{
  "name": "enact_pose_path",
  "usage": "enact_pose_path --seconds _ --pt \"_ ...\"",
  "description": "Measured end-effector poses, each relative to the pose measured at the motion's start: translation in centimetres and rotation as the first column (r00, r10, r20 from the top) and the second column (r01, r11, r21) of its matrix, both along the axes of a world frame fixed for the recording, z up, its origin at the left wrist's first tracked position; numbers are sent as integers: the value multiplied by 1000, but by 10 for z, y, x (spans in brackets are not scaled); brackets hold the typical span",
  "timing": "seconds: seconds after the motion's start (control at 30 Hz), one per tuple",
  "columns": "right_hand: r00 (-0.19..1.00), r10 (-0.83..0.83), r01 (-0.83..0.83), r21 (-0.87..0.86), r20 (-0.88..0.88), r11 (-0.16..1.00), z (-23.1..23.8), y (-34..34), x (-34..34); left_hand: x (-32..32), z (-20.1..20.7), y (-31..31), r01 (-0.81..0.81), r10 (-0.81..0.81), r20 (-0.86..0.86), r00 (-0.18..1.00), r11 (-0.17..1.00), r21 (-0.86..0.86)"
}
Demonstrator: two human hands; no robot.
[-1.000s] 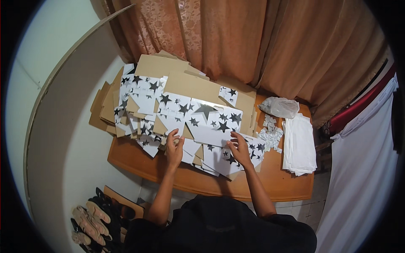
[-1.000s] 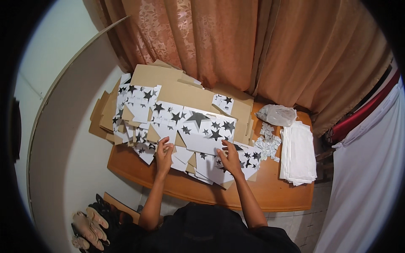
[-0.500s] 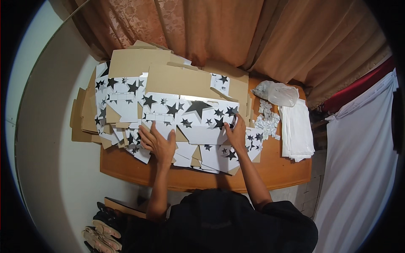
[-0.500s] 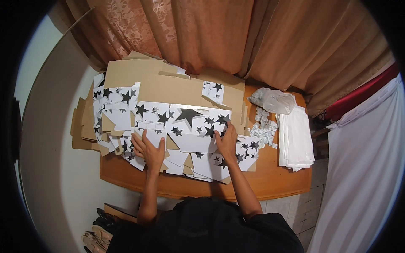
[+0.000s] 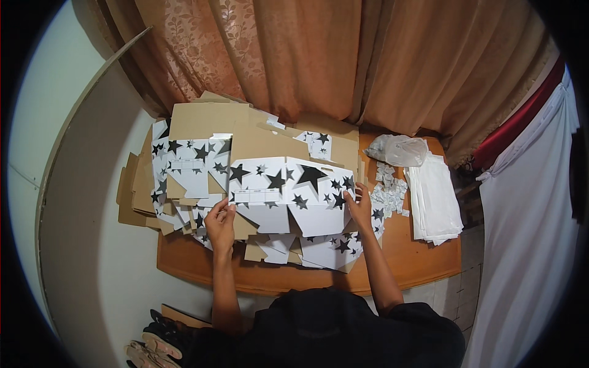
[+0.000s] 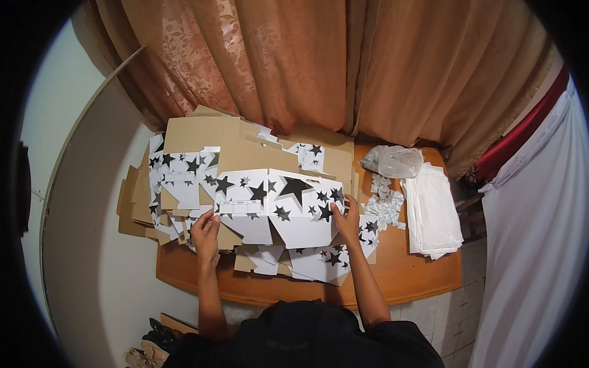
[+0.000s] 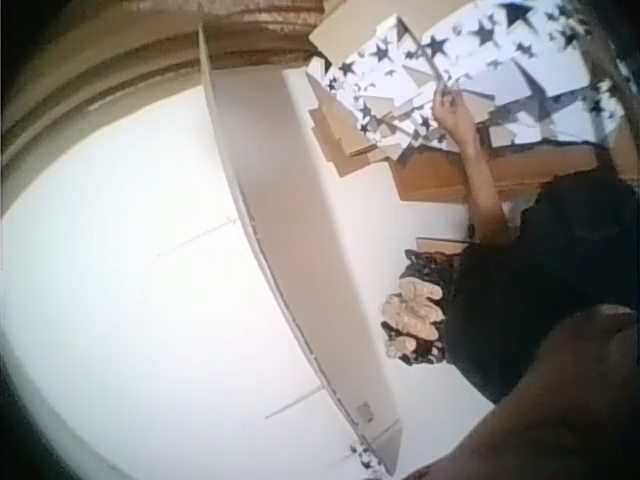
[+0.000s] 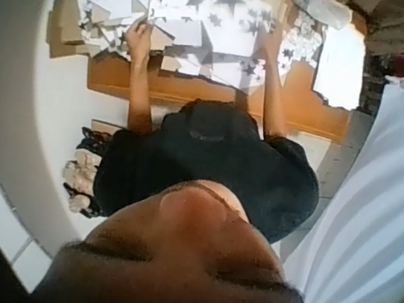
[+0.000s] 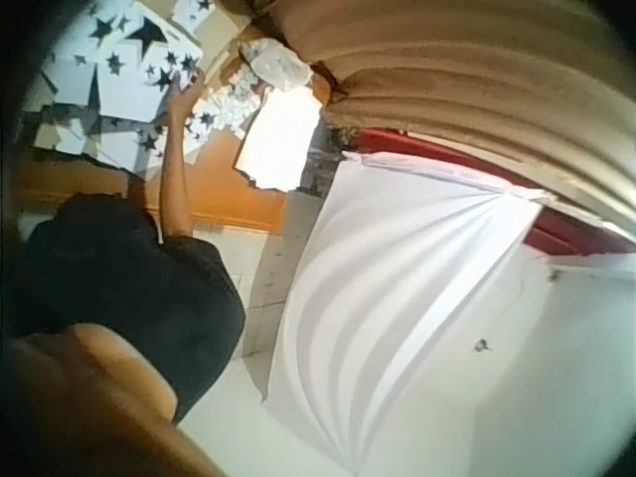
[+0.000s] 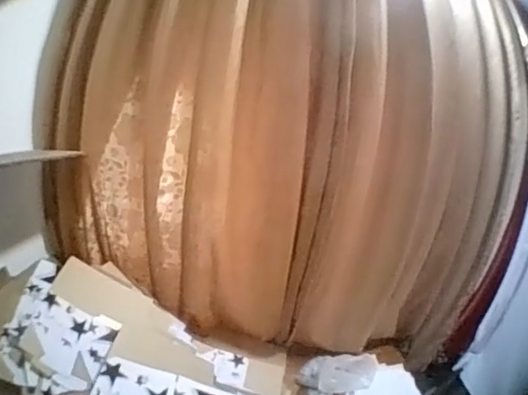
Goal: The person is folding and assembling cardboard shoe boxes and placing the finished boxes on a shelf.
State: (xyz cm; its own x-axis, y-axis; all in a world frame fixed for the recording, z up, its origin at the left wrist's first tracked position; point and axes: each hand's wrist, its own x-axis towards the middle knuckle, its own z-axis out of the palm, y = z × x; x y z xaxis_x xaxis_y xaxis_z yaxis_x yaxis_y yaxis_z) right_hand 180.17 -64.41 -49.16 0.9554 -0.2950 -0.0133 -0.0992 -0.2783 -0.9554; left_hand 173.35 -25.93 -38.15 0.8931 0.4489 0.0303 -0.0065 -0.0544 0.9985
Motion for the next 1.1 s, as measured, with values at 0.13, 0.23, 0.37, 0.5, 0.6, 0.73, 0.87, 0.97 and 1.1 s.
enact_pose_path --seconds 0.13,0.23,0.37,0.5,0.6,0.73,0.87,0.97,1.1 --pt "995 19 1 195 -98 981 26 2 -16 -6 41 -31 137 -137 57 989 991 7" --pt "998 5 13 294 -61 956 29 -4 -21 -4 62 -55 203 -197 98 976 977 -61" --pt "998 34 -58 587 51 807 45 -13 -35 -13 84 -77 300 -282 190 941 951 -73" --pt "997 32 -72 739 68 669 88 -33 -65 -29 96 -91 377 -366 318 875 926 27" --pt "993 44 -116 775 113 622 94 -62 -82 -37 87 -101 486 -487 282 827 870 80" --pt "980 55 -172 667 192 725 99 -88 -110 -46 83 -131 562 -543 324 775 826 39" --pt "961 68 -205 527 267 825 109 -119 -144 -59 110 -184 512 -480 330 813 859 -11" --pt "950 141 -233 335 278 913 97 -170 -167 -65 126 -224 450 -445 352 824 890 71" --pt "903 319 -331 -9 288 944 111 -207 -209 -84 134 -272 466 -526 260 810 846 259"
